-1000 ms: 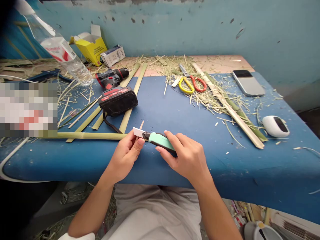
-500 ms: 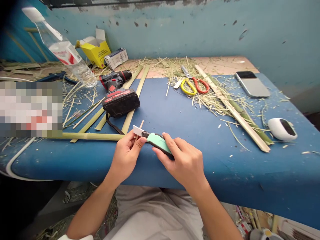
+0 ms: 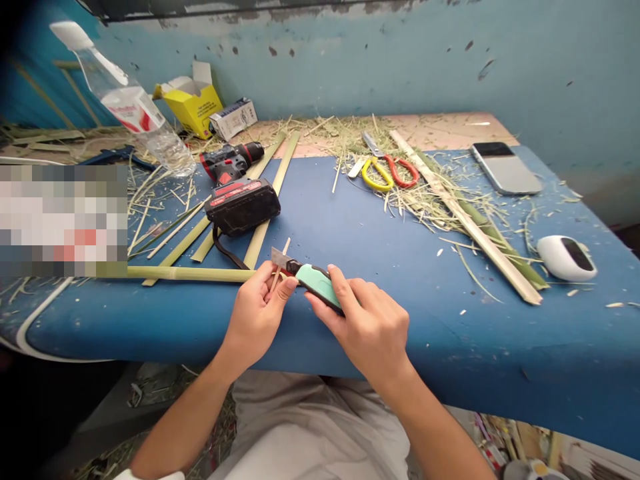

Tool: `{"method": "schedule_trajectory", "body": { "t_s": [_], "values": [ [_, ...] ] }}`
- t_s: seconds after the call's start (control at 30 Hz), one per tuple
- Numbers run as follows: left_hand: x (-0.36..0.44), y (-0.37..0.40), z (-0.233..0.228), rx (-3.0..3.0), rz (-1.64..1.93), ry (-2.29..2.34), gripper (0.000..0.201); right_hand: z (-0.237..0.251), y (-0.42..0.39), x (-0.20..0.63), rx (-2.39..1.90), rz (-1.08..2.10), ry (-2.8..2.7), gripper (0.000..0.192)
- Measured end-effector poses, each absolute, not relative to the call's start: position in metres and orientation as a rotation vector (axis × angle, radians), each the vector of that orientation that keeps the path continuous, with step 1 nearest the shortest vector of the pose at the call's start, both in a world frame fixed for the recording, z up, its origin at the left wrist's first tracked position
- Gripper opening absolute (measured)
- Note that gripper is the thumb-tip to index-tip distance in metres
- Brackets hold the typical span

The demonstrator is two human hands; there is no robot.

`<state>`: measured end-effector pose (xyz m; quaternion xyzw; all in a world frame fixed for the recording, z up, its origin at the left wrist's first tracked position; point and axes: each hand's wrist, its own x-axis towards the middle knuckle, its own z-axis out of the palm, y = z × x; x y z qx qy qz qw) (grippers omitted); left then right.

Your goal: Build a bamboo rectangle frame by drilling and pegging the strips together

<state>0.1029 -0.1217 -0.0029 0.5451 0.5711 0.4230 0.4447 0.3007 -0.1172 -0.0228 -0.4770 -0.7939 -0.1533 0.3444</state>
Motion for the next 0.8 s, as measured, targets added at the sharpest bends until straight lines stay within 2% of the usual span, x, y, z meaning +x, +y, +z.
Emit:
{"method": "schedule_trajectory", "body": {
  "t_s": [0.2, 0.5, 0.8],
  "values": [
    [0.106, -0.1219, -0.0024, 1.291, 1.046, 1.406, 0.035, -0.0228, -0.1153, 0.3013, -1.287, -0.467, -2.04, 0.041],
    [0.1071, -0.1253, 0.0005, 1.187, 1.087, 1.409, 0.041, -0.0283, -0.1198, 0.3043, -1.364, -0.458, -1.904, 0.05],
    [0.1068, -0.1283, -0.0038, 1.15, 1.12, 1.356, 0.042, -0.0225, -0.1159, 0.3033, -1.228, -0.223, -2.063, 0.038]
  ]
}}
